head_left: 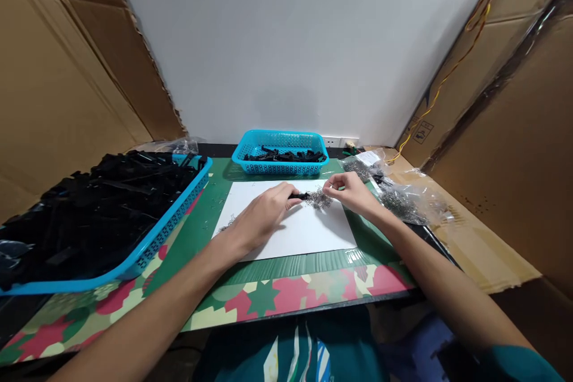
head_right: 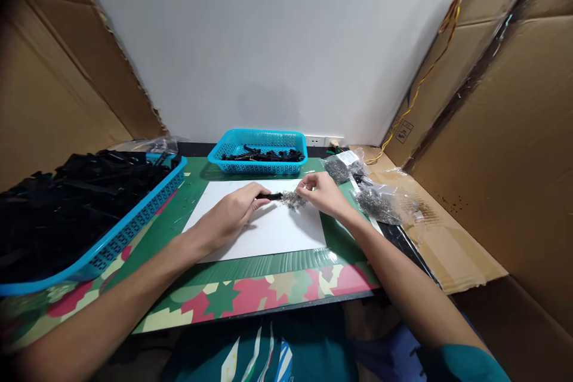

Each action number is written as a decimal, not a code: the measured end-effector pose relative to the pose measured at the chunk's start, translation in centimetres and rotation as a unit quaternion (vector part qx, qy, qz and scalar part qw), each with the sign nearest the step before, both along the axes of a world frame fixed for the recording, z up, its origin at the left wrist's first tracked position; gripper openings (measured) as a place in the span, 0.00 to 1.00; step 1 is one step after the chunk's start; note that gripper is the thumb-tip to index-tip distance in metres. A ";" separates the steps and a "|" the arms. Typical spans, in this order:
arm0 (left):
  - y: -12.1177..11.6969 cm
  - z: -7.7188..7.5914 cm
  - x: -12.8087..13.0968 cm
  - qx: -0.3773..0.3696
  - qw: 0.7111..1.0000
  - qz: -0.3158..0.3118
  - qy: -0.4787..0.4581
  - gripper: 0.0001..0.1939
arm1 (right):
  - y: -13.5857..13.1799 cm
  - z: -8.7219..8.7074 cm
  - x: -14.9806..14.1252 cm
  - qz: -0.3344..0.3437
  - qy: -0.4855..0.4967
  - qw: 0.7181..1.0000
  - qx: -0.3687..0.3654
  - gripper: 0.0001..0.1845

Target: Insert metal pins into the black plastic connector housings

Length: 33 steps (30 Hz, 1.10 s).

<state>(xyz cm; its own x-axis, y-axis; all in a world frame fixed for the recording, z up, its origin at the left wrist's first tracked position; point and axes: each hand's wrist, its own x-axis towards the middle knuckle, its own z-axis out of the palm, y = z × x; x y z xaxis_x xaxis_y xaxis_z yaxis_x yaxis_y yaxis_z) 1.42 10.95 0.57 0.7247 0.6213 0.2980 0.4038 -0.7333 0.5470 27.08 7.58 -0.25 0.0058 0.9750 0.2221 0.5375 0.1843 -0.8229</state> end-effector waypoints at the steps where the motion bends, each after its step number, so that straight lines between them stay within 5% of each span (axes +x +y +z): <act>1: -0.2 0.1 0.1 0.026 0.999 0.006 0.024 0.14 | 0.0 -0.2 0.1 0.004 0.014 1.000 -0.020 0.11; 4: -1.6 0.2 0.2 0.051 0.995 0.021 0.080 0.15 | -0.3 -0.5 -0.1 0.017 0.081 0.993 -0.079 0.14; 8: -4.3 0.0 -0.1 -0.006 0.996 0.064 0.063 0.15 | -0.8 -0.8 -1.7 0.059 0.110 0.982 -0.144 0.13; 18: -9.7 -2.1 -0.4 -0.108 0.975 0.187 -0.043 0.12 | -1.8 -1.5 -4.5 0.138 0.007 0.984 -0.113 0.08; 33: -9.5 -2.2 -0.3 -0.171 0.961 0.212 -0.051 0.12 | -2.3 -1.3 -6.1 0.111 -0.044 0.992 -0.034 0.04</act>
